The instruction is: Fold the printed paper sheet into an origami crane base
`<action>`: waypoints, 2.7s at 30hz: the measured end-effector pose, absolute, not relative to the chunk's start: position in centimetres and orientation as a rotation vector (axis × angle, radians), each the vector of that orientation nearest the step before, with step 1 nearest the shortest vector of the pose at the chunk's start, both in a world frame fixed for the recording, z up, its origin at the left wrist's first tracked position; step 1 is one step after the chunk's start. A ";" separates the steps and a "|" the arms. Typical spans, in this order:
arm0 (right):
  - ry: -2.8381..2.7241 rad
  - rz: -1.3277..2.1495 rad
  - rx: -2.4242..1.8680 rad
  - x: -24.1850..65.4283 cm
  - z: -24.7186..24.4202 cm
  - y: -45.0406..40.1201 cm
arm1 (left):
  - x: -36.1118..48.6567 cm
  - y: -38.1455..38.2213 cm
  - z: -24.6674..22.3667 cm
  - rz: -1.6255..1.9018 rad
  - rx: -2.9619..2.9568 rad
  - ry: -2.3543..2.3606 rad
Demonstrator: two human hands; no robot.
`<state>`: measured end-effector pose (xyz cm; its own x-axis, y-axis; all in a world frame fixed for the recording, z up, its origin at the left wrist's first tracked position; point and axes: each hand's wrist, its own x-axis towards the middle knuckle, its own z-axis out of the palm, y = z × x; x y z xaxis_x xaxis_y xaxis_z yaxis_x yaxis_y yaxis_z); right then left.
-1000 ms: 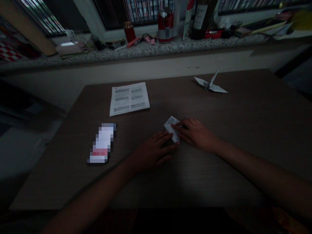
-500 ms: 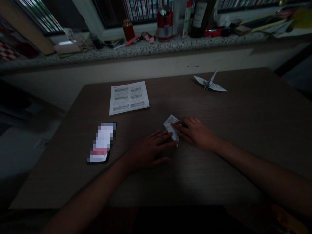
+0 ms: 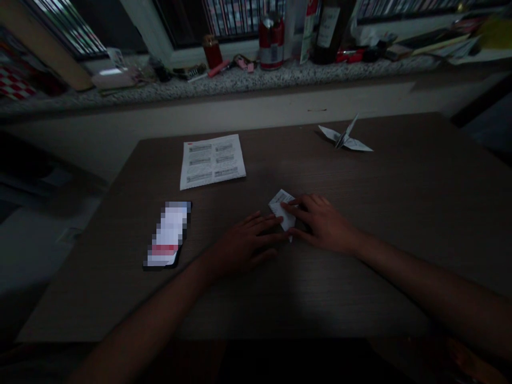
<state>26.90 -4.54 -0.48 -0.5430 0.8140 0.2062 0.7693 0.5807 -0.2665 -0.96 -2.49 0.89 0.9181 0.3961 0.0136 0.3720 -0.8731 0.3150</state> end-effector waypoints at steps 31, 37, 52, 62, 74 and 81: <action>-2.494 0.211 -1.319 26.7 -0.8 -5.0 | -0.2 -1.7 0.0 0.171 2.696 1.072; -2.519 0.181 -1.295 26.8 -1.0 -5.2 | 0.1 -2.0 0.1 0.243 2.732 1.099; -2.656 0.272 -1.134 27.7 -1.6 -4.9 | 0.1 -3.3 0.8 0.148 2.819 0.636; -2.704 0.323 -1.061 27.9 -1.3 -4.7 | -0.3 -3.1 0.8 0.147 2.824 0.566; -2.574 0.227 -1.265 29.0 -1.8 -3.2 | -0.2 -3.2 0.9 0.111 2.813 0.574; -2.727 0.391 -0.925 28.9 -1.2 -3.2 | -0.5 -2.7 1.5 0.141 2.798 0.498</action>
